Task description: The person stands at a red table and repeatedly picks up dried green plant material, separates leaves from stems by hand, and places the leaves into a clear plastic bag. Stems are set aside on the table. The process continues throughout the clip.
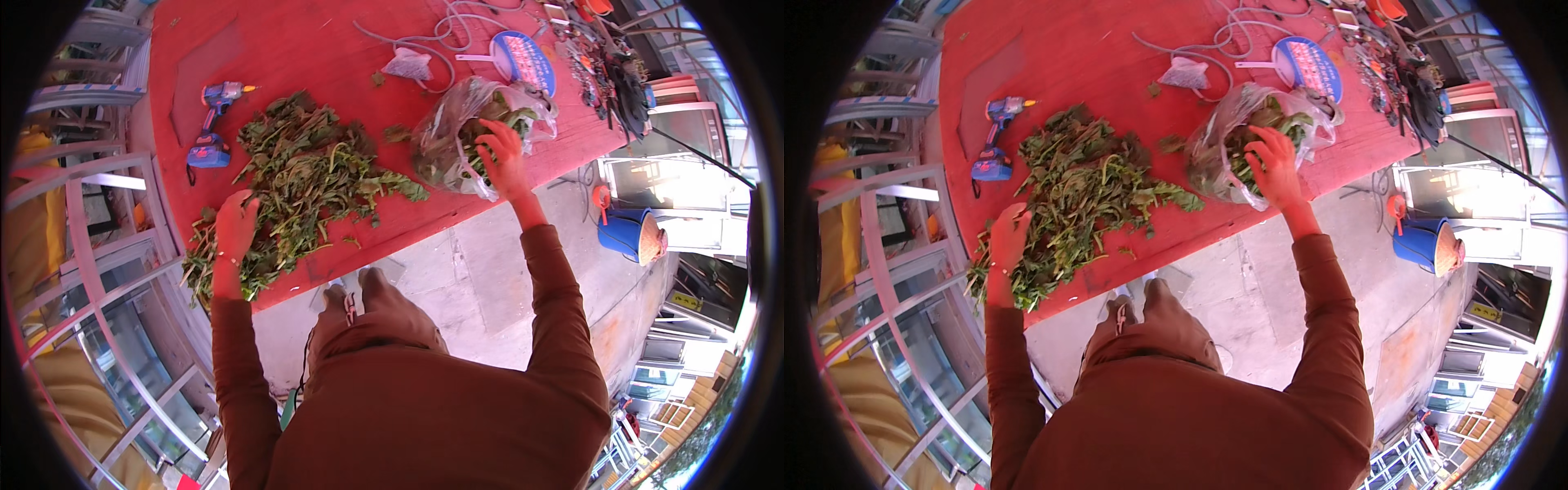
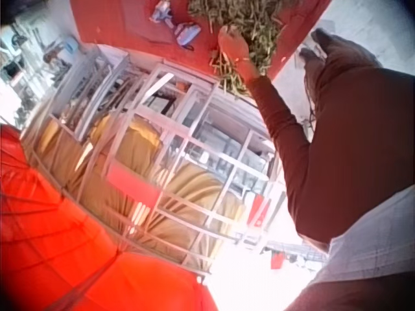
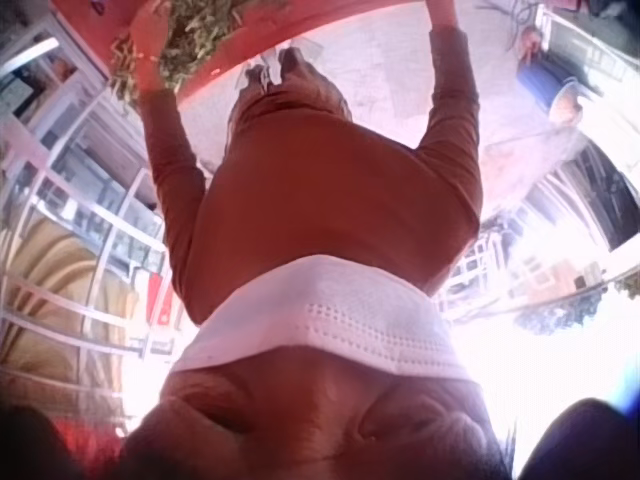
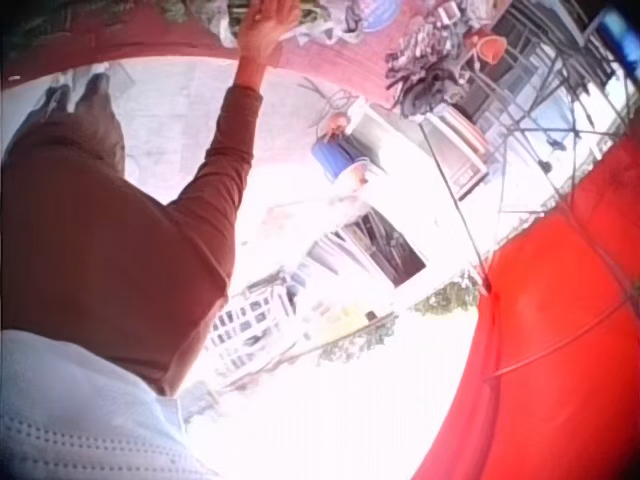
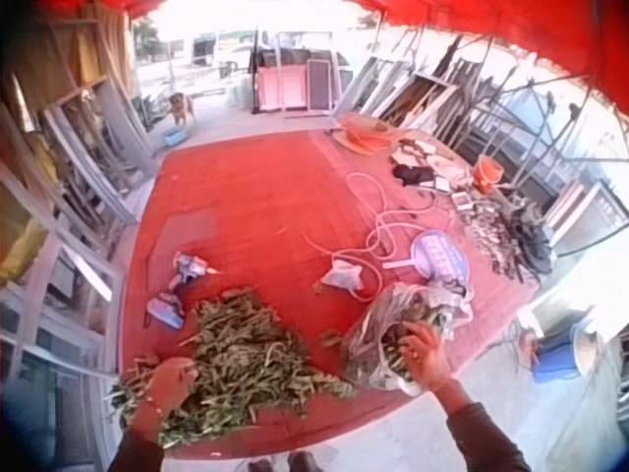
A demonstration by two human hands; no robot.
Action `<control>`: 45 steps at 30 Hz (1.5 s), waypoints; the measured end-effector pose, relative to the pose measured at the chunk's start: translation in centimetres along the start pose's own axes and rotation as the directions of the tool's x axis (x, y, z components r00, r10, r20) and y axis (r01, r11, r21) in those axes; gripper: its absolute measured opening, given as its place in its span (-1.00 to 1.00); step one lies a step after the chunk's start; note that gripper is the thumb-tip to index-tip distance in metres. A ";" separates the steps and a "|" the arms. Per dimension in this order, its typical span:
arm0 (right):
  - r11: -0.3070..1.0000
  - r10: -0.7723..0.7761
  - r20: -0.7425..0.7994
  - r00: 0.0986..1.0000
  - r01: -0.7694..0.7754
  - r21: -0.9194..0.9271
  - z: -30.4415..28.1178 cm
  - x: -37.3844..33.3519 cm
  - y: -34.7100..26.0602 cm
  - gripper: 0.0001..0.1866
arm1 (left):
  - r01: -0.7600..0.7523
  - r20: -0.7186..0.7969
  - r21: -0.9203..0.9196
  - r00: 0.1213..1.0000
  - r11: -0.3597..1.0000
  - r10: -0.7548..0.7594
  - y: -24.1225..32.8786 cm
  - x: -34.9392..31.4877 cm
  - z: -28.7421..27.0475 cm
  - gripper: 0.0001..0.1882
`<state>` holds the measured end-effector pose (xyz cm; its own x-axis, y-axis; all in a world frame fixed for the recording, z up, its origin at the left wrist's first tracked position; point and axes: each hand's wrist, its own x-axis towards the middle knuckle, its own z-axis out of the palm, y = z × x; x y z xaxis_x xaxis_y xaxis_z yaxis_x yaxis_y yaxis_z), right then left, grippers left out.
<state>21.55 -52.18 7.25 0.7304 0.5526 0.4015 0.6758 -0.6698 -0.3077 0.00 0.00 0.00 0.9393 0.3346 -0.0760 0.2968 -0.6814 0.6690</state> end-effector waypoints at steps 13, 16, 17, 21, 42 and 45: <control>0.992 0.068 -0.150 0.986 -0.051 0.114 -4.8 3.4 -8.5 -0.74 | -0.413 0.255 0.244 0.900 0.878 0.353 5.0 -2.2 11.7 -0.76; 0.908 0.141 -0.129 0.982 -0.077 0.411 -3.4 2.7 -13.7 -0.78 | -0.369 0.229 0.547 0.929 0.752 0.289 4.5 -3.7 13.9 -0.54; 0.846 0.179 -0.068 0.982 -0.119 0.520 -1.8 1.9 -15.1 -0.79 | -0.352 0.238 0.528 0.935 0.773 0.263 4.7 -3.8 14.2 -0.51; 0.474 0.335 0.605 0.723 -0.684 0.555 9.0 -0.3 -17.3 -0.68 | -0.363 0.319 0.414 0.917 0.835 0.240 6.2 -4.1 13.0 -0.46; -0.584 0.272 0.477 0.836 -0.251 0.772 5.1 -1.8 -19.0 -0.92 | -0.226 0.012 0.392 0.970 0.892 0.241 3.3 -4.4 12.9 -0.69; -0.781 0.244 0.460 0.854 -0.108 0.615 3.8 -2.5 -18.1 -0.92 | -0.198 0.082 0.437 0.980 0.877 0.180 4.1 -3.1 12.6 -0.70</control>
<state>7.89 -39.59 8.57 0.8339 0.5365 -0.1295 -0.5461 0.7683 -0.3340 0.43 -12.01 -6.37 0.9883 0.1520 -0.0147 0.1501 -0.9486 0.2787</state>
